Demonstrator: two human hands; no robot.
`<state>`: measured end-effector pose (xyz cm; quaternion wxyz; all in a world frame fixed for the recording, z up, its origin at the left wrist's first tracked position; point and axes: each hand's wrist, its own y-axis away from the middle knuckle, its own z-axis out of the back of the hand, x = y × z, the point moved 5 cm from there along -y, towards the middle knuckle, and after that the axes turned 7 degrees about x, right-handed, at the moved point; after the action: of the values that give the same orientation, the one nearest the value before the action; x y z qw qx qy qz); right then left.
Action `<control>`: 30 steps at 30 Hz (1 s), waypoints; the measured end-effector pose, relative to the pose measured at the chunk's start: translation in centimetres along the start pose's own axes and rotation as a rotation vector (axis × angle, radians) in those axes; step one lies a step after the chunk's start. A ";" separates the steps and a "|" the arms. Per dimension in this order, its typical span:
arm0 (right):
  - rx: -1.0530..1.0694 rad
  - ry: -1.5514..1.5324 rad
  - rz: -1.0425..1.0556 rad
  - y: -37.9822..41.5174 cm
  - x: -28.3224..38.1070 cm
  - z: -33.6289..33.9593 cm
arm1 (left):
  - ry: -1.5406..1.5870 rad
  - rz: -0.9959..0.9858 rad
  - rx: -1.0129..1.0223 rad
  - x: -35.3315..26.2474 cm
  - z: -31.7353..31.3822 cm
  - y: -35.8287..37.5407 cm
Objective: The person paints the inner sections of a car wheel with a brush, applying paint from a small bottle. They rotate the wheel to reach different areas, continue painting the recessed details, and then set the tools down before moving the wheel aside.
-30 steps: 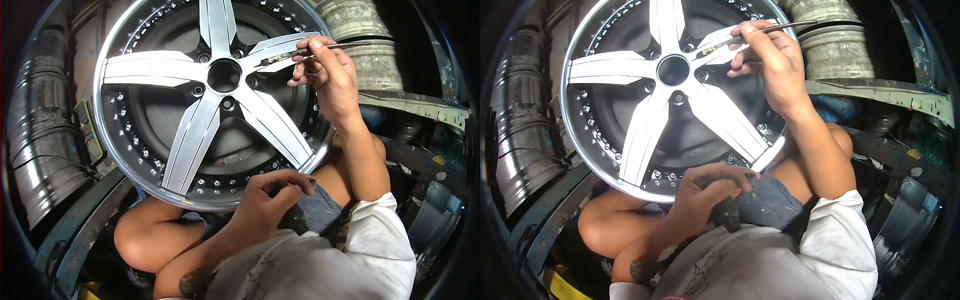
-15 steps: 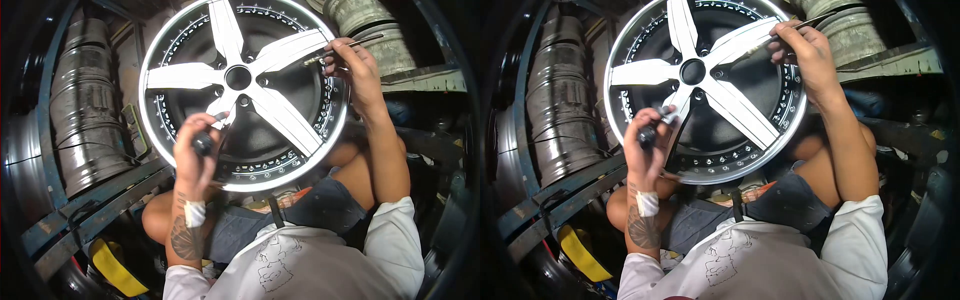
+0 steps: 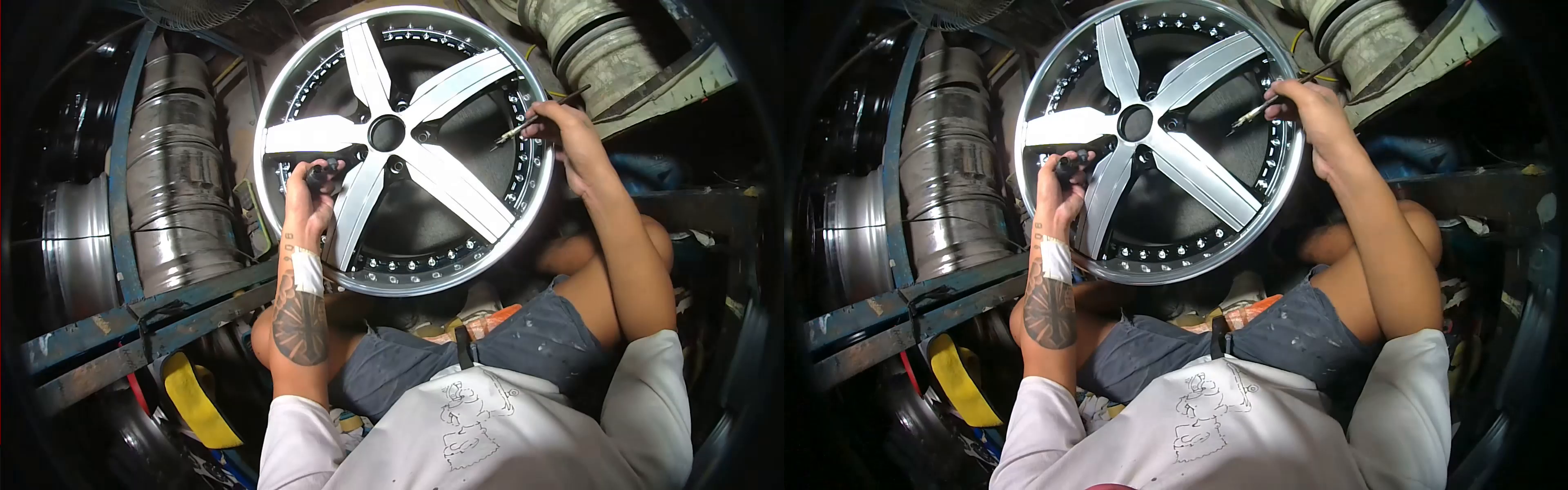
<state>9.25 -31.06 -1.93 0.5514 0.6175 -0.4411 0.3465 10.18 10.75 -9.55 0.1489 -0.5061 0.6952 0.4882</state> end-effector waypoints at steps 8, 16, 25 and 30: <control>0.116 -0.010 0.108 -1.1 -1.1 -2.7 | 0.113 0.040 0.020 0.8 0.1 -0.4; -0.053 -0.052 -0.052 -3.3 0.1 -4.0 | 0.191 -0.021 0.046 1.6 1.1 0.6; -0.069 0.349 0.106 -12.8 4.3 -4.3 | 0.593 -0.085 -0.085 9.7 -1.8 5.5; 0.113 0.351 0.240 -15.2 4.5 -4.8 | 0.747 -0.120 -0.284 11.5 -4.2 7.4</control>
<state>25.33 -27.05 -2.77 0.5390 0.5208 -0.3886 0.5359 0.04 0.93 -11.69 -0.1571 -0.7041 0.5963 0.3522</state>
